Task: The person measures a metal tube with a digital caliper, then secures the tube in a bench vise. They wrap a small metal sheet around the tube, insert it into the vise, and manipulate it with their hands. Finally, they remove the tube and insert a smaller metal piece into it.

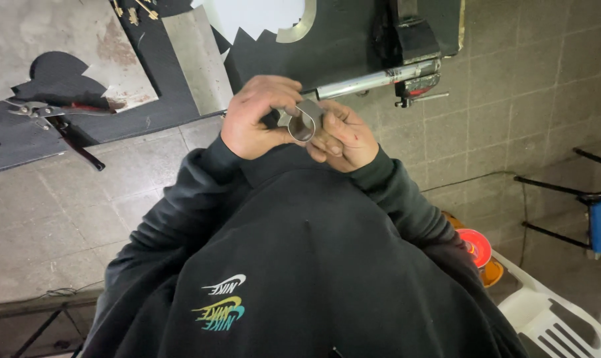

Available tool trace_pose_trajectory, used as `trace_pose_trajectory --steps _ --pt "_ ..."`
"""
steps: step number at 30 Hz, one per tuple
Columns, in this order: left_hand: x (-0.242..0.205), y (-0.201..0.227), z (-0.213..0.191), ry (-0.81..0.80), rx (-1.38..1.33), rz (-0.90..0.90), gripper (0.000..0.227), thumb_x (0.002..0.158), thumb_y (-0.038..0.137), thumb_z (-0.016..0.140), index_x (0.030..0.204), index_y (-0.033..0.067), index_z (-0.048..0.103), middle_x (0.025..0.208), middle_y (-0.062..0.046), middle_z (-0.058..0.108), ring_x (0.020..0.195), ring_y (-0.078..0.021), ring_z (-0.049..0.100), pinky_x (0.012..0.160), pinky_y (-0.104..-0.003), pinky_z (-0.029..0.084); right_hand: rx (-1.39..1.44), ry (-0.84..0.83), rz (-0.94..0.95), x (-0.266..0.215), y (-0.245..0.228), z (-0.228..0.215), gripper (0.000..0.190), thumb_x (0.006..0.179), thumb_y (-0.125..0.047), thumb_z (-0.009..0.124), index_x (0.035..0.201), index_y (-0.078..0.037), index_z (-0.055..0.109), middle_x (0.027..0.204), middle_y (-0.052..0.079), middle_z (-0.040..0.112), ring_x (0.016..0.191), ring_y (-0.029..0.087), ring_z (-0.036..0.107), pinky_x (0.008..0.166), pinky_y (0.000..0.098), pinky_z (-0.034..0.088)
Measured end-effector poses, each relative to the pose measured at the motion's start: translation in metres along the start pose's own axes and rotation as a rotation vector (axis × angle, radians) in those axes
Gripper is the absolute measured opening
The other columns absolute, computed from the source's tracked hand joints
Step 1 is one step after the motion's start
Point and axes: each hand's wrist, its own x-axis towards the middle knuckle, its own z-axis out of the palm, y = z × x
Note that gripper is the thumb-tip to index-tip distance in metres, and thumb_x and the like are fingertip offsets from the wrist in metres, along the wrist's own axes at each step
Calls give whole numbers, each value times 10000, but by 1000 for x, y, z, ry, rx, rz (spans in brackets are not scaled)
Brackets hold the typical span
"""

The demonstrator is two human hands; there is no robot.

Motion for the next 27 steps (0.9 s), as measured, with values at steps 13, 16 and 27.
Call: trace_pose_trajectory --steps 13,16,27 --pt "-12 -16 12 52 -199 -95 490 697 158 1001 970 110 597 1059 -38 714 1035 -244 633 958 -376 508 166 -6 -70 0 12 -10 328 1143 -314 606 1272 -16 655 592 -79 429 532 16 387 645 242 420" --pt "-9 -17 11 13 -214 -105 499 746 131 1002 1046 101 605 1155 -49 708 1103 -245 663 1005 -401 528 185 52 -75 0 9 -13 311 1108 -302 618 1290 -50 634 626 -70 431 584 46 401 628 263 437" --pt "-70 -80 42 -193 -405 -927 555 940 191 767 1404 37 503 1179 -142 702 1048 -222 642 952 -339 537 -557 478 -23 -43 62 -93 247 1127 -221 545 1100 13 620 708 5 540 617 89 498 689 305 544"
